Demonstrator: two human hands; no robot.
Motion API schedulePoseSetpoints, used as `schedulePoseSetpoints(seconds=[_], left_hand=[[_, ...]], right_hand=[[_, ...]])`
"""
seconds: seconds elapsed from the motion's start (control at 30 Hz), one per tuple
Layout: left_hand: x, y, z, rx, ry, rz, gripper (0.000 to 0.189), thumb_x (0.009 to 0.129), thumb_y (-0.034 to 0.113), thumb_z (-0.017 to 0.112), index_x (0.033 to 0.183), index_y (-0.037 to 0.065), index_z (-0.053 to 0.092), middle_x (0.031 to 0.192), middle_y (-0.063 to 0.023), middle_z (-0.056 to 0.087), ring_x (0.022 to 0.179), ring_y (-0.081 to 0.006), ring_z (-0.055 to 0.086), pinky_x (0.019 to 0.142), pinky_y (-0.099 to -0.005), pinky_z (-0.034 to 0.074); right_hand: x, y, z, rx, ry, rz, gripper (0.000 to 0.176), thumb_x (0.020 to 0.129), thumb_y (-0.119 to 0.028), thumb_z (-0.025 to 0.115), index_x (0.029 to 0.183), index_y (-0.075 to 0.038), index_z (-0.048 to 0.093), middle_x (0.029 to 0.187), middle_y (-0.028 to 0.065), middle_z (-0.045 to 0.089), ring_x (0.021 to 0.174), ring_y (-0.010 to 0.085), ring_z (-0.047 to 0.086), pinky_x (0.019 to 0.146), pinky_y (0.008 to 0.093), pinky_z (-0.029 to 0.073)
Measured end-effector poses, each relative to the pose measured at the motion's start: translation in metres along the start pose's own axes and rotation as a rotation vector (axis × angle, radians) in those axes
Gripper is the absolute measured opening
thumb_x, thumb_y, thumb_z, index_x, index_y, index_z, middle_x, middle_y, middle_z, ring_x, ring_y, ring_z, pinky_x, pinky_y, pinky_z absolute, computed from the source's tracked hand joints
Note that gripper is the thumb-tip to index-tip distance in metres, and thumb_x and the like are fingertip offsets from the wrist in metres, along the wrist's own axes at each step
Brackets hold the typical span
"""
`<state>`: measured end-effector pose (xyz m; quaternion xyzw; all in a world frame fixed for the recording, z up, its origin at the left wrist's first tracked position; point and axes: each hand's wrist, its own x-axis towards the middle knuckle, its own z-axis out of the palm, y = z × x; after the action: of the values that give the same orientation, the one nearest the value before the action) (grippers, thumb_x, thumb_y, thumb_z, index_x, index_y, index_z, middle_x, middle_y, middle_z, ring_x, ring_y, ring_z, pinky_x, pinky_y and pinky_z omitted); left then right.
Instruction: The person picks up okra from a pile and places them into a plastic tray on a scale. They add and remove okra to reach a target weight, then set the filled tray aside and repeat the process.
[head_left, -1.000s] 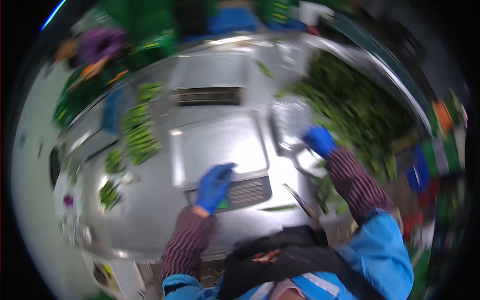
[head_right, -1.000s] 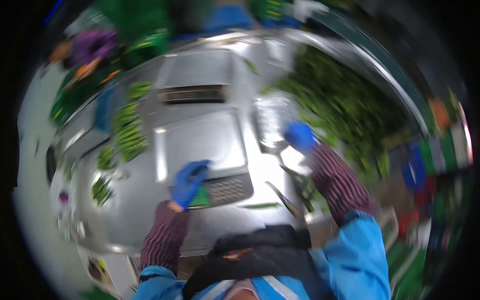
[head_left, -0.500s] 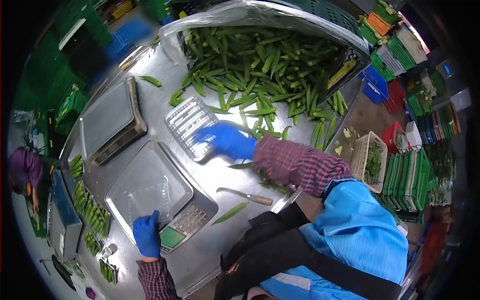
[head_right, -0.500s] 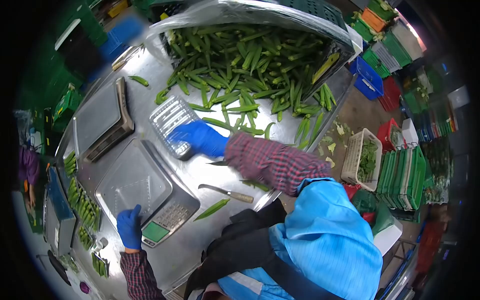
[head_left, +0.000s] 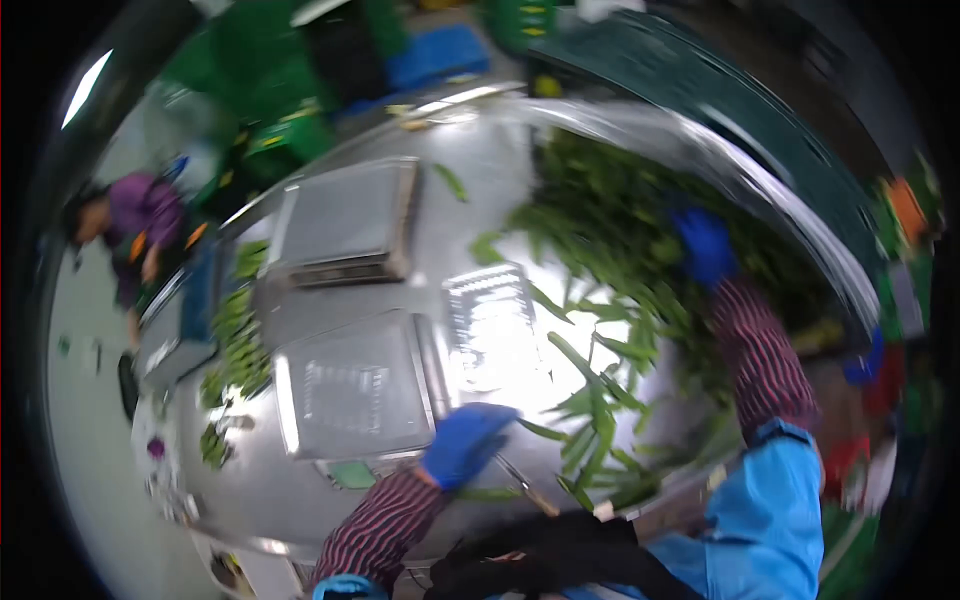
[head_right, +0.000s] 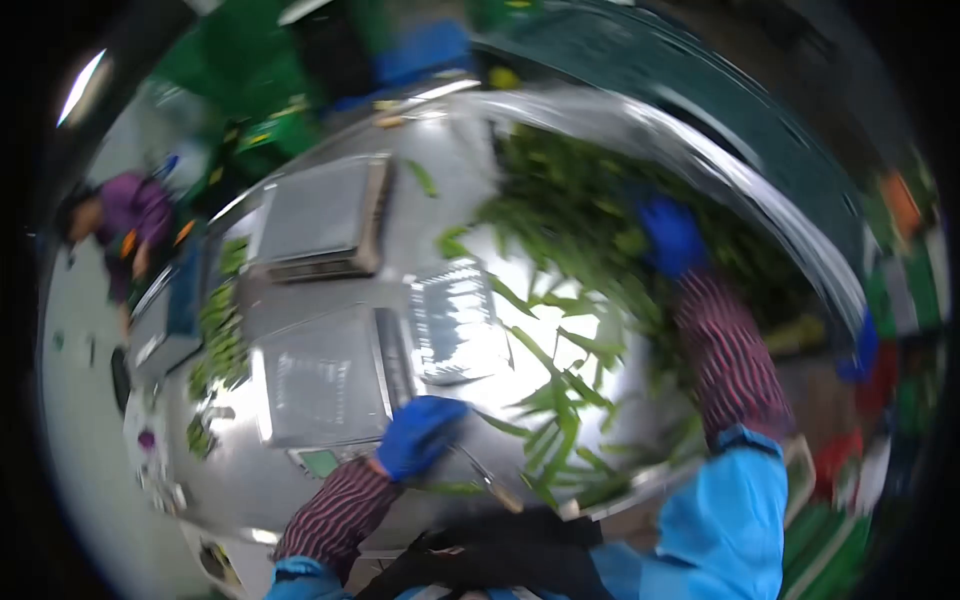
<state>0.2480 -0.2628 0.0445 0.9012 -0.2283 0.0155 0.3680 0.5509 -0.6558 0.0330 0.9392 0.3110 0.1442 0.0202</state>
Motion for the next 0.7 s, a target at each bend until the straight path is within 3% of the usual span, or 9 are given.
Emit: schedulePoseSetpoints(seconds=[0.07, 0.2, 0.3, 0.33, 0.4, 0.53, 0.6, 0.67, 0.7], left_hand=[[0.018, -0.002, 0.018, -0.013, -0.020, 0.002, 0.036, 0.084, 0.016, 0.061, 0.119, 0.010, 0.057, 0.102, -0.0128, 0.062, 0.090, -0.0320, 0.059, 0.081, -0.0398, 0.047], [0.042, -0.005, 0.049, -0.161, 0.033, 0.036, 0.039, 0.085, 0.017, 0.063, 0.123, 0.012, 0.055, 0.099, -0.0098, 0.063, 0.089, -0.0296, 0.059, 0.080, -0.0383, 0.047], [0.057, 0.002, 0.054, -0.217, 0.015, -0.044, 0.045, 0.085, 0.018, 0.063, 0.128, 0.013, 0.052, 0.104, -0.0110, 0.060, 0.091, -0.0289, 0.058, 0.080, -0.0370, 0.047], [0.063, 0.007, 0.053, -0.261, -0.003, -0.099, 0.046, 0.085, 0.018, 0.062, 0.130, 0.013, 0.050, 0.107, -0.0114, 0.058, 0.092, -0.0286, 0.057, 0.080, -0.0366, 0.047], [0.079, 0.009, 0.066, -0.422, 0.114, -0.089, 0.055, 0.086, 0.021, 0.063, 0.137, 0.013, 0.043, 0.119, -0.0125, 0.054, 0.108, -0.0283, 0.052, 0.095, -0.0372, 0.041], [0.108, 0.021, 0.077, -0.438, 0.184, -0.161, 0.091, 0.076, 0.029, 0.075, 0.147, 0.009, 0.021, 0.146, -0.0147, 0.031, 0.133, -0.0297, 0.034, 0.110, -0.0383, 0.027], [0.112, 0.020, 0.093, -0.793, 0.196, -0.205, 0.102, 0.073, 0.029, 0.079, 0.148, 0.009, 0.012, 0.148, -0.0164, 0.028, 0.134, -0.0283, 0.032, 0.111, -0.0389, 0.025], [0.106, 0.031, 0.105, -1.066, 0.138, -0.296, 0.110, 0.069, 0.022, 0.083, 0.148, 0.007, 0.007, 0.145, -0.0159, 0.030, 0.133, -0.0251, 0.032, 0.111, -0.0385, 0.026], [0.096, 0.015, 0.136, -1.283, 0.110, -0.321, 0.112, 0.066, 0.016, 0.085, 0.146, 0.005, 0.009, 0.141, -0.0133, 0.034, 0.129, -0.0230, 0.036, 0.107, -0.0373, 0.034]], right_hand=[[-0.008, 0.010, 0.019, -0.163, -0.130, -0.062, 0.064, 0.065, -0.011, 0.066, 0.127, -0.009, 0.050, 0.118, 0.0180, 0.051, 0.113, 0.0353, 0.047, 0.097, 0.0467, 0.037], [-0.011, 0.008, 0.004, -0.133, -0.028, -0.258, 0.046, 0.064, -0.009, 0.064, 0.110, -0.009, 0.057, 0.099, 0.0146, 0.054, 0.100, 0.0336, 0.051, 0.089, 0.0444, 0.041], [-0.010, -0.024, -0.015, 0.214, 0.179, -0.224, 0.036, 0.054, -0.008, 0.072, 0.086, -0.011, 0.058, 0.083, 0.0110, 0.053, 0.083, 0.0350, 0.051, 0.071, 0.0443, 0.039], [-0.011, -0.043, -0.027, 0.347, 0.220, -0.178, 0.035, 0.054, -0.009, 0.076, 0.084, -0.010, 0.058, 0.080, 0.0108, 0.053, 0.080, 0.0339, 0.052, 0.070, 0.0429, 0.040], [-0.019, -0.075, -0.025, 0.547, 0.256, -0.094, 0.031, 0.058, -0.006, 0.075, 0.084, -0.007, 0.058, 0.076, 0.0127, 0.052, 0.075, 0.0342, 0.053, 0.066, 0.0393, 0.042], [-0.054, -0.139, 0.016, 1.300, -0.010, 0.425, 0.027, 0.070, -0.005, 0.072, 0.095, -0.004, 0.061, 0.086, 0.0058, 0.061, 0.077, 0.0181, 0.060, 0.067, 0.0303, 0.047], [-0.056, -0.174, -0.020, 1.659, -0.259, 0.580, 0.028, 0.075, -0.010, 0.072, 0.101, -0.002, 0.062, 0.092, 0.0035, 0.062, 0.081, 0.0112, 0.059, 0.071, 0.0278, 0.048], [-0.055, -0.215, -0.050, 1.865, -0.263, 0.749, 0.028, 0.079, -0.012, 0.071, 0.103, -0.002, 0.061, 0.091, 0.0032, 0.062, 0.079, 0.0105, 0.059, 0.073, 0.0260, 0.049], [-0.065, -0.229, -0.032, 1.917, -0.207, 0.848, 0.026, 0.083, -0.012, 0.067, 0.106, -0.002, 0.060, 0.091, 0.0027, 0.062, 0.080, 0.0110, 0.059, 0.073, 0.0256, 0.049]])
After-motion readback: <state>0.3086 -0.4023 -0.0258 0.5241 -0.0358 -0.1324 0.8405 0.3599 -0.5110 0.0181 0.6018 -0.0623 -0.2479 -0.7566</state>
